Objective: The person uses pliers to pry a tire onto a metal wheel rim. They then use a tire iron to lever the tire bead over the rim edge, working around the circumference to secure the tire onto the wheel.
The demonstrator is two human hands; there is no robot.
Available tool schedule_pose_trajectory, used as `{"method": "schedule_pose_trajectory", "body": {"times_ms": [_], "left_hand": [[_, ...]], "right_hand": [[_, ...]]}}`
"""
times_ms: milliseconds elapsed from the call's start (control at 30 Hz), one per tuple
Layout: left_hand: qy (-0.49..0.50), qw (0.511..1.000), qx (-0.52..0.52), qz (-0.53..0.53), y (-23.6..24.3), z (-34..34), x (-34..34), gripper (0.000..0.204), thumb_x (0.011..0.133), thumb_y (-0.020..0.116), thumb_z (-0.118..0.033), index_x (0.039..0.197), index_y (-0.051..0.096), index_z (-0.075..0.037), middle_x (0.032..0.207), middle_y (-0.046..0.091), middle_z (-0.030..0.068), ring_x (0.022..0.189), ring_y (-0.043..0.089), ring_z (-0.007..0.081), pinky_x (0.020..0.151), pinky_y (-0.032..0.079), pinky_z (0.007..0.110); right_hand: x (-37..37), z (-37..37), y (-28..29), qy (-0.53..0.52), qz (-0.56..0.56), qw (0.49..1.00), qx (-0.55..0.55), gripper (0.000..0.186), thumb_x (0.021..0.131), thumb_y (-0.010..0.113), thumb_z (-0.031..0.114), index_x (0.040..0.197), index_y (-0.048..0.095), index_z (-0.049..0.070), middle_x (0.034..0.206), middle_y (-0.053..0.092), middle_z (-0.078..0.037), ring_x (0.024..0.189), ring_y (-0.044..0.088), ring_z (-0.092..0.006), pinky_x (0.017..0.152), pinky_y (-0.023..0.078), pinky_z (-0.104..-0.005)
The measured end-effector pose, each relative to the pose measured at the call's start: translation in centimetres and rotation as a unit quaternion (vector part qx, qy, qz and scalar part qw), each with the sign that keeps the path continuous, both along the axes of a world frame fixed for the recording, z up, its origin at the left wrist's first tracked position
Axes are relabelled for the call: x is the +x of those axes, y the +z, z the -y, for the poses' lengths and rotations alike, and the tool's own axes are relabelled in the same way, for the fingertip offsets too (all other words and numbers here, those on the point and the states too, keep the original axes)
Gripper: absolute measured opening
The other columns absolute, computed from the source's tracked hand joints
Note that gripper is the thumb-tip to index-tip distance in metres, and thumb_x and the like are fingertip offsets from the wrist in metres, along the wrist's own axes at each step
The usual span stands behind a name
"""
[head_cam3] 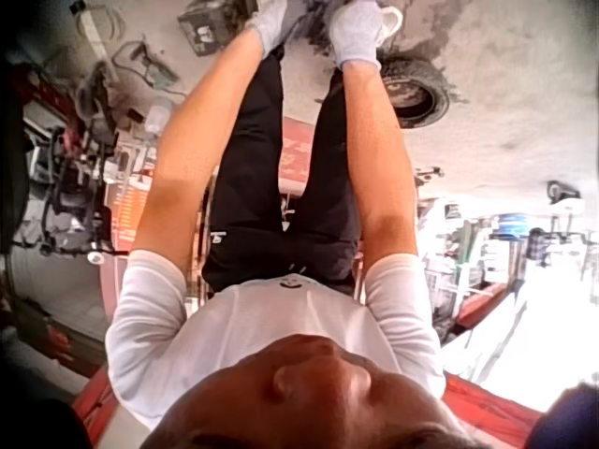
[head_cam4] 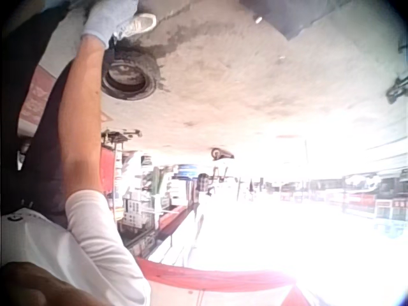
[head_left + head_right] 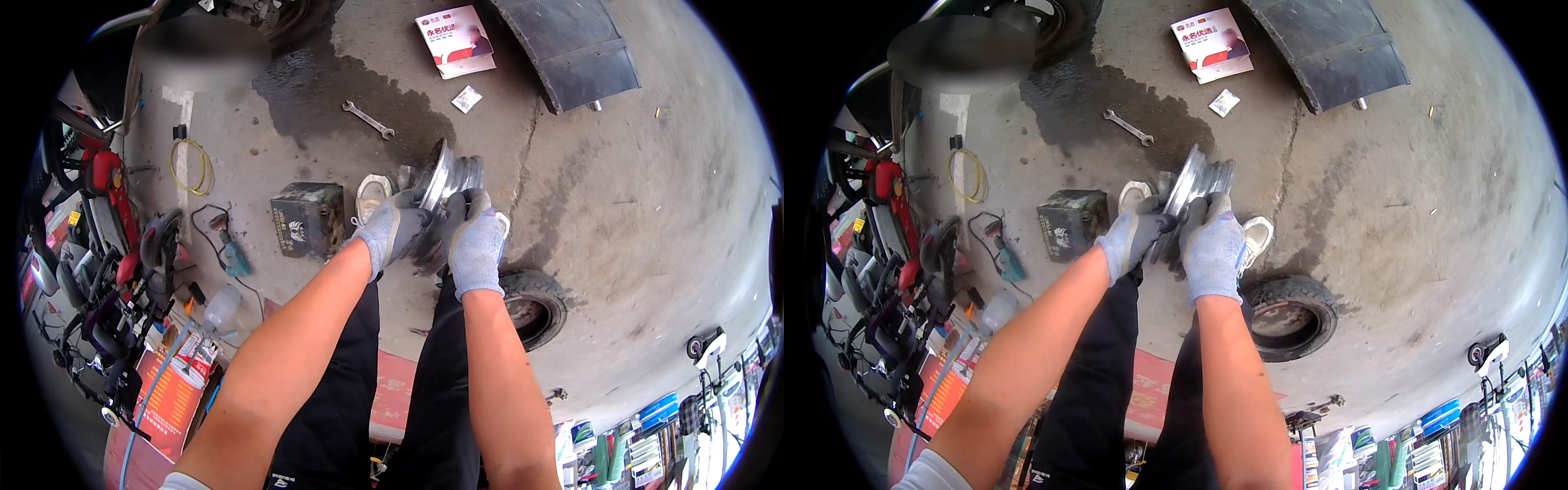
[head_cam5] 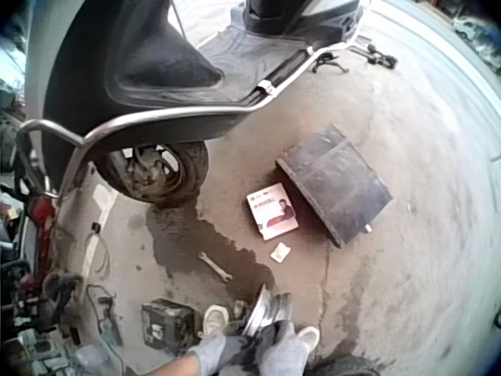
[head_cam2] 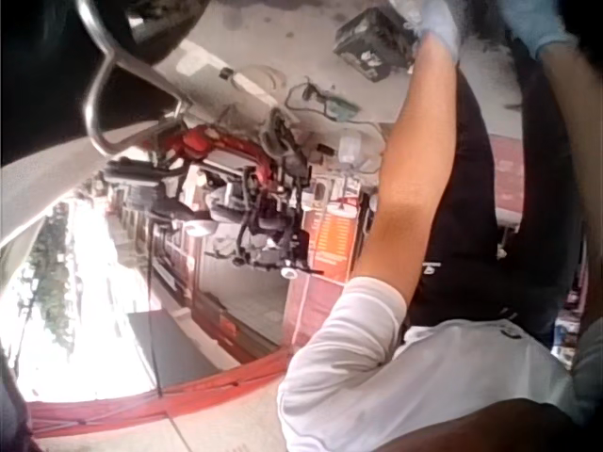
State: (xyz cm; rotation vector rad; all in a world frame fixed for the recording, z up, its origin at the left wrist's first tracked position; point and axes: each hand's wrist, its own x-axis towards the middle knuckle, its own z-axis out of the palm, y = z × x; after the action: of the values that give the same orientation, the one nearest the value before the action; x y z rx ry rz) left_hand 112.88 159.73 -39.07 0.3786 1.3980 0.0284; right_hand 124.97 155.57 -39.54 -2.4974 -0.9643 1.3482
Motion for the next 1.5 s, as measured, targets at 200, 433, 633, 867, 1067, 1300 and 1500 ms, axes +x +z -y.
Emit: {"method": "schedule_pose_trajectory", "body": {"times_ms": [200,433,633,867,1067,1300,1500], "left_hand": [[0.018,1.0,-0.02,0.004,-1.0,-0.6,-0.2,0.042,0.088,0.057,-0.007,0.129,0.055,0.004,0.103,0.066,0.012,0.089,0.063,0.0163,0.074,0.05,0.027],[0.108,0.989,-0.091,0.038,-2.1,-0.8,-0.5,0.038,0.089,0.056,-0.004,0.126,0.057,0.002,0.099,0.066,0.0097,0.085,0.063,0.0157,0.071,0.051,0.028],[0.048,0.997,-0.011,0.057,-2.8,-0.3,-0.2,0.035,0.089,0.058,-0.007,0.123,0.058,0.0,0.095,0.066,0.0089,0.08,0.062,0.0139,0.067,0.052,0.029],[0.03,0.997,-0.042,0.064,-5.0,-1.5,0.4,0.033,0.096,0.058,-0.029,0.116,0.061,-0.003,0.094,0.066,0.0086,0.072,0.064,0.0162,0.061,0.053,0.032],[0.018,0.987,-0.109,-0.114,-5.3,-2.6,3.8,0.041,0.092,0.065,-0.042,0.107,0.068,-0.004,0.089,0.07,0.0075,0.072,0.066,0.018,0.064,0.054,0.032],[0.071,0.986,-0.149,-0.023,-4.8,-3.7,4.5,0.041,0.091,0.064,-0.03,0.121,0.061,-0.002,0.104,0.07,0.0125,0.086,0.069,0.023,0.079,0.057,0.036],[-0.011,0.99,-0.142,-0.007,-4.5,-4.6,4.5,0.034,0.087,0.063,-0.018,0.116,0.061,-0.001,0.104,0.068,0.0139,0.093,0.067,0.0257,0.088,0.054,0.041]], "right_hand": [[0.8,-1.5,-0.4,-0.104,-0.034,0.994,-0.002,0.032,0.09,0.063,0.029,0.1,0.068,-0.001,0.091,0.071,-0.02,0.086,0.069,-0.0334,0.076,0.051,-0.0388],[0.9,-1.8,-0.7,0.072,0.011,0.997,-0.024,0.03,0.089,0.062,0.032,0.104,0.069,0.006,0.094,0.071,-0.019,0.092,0.067,-0.0374,0.081,0.051,-0.041],[1.9,-1.1,-2.2,0.022,-0.06,0.998,0.008,0.031,0.093,0.055,0.027,0.109,0.066,0.003,0.089,0.069,-0.02,0.085,0.067,-0.0336,0.079,0.051,-0.0415],[4.6,-0.5,0.0,-0.27,-0.324,0.905,-0.059,0.025,0.095,0.051,0.016,0.106,0.067,0.001,0.073,0.061,-0.003,0.057,0.053,-0.0081,0.053,0.044,-0.024],[7.9,4.3,-0.5,-0.397,-0.281,0.874,-0.024,0.028,0.093,0.05,0.019,0.109,0.064,0.001,0.073,0.061,-0.004,0.057,0.051,-0.0075,0.051,0.041,-0.0237],[13.6,13.9,1.2,-0.439,-0.235,0.863,-0.08,0.025,0.094,0.055,0.021,0.104,0.064,0.0,0.072,0.061,-0.002,0.057,0.052,-0.0081,0.053,0.042,-0.025],[15.5,28.4,0.8,-0.398,-0.188,0.88,-0.176,0.03,0.093,0.054,0.025,0.09,0.064,-0.003,0.066,0.058,-0.003,0.058,0.053,-0.0097,0.054,0.043,-0.0285]]}}
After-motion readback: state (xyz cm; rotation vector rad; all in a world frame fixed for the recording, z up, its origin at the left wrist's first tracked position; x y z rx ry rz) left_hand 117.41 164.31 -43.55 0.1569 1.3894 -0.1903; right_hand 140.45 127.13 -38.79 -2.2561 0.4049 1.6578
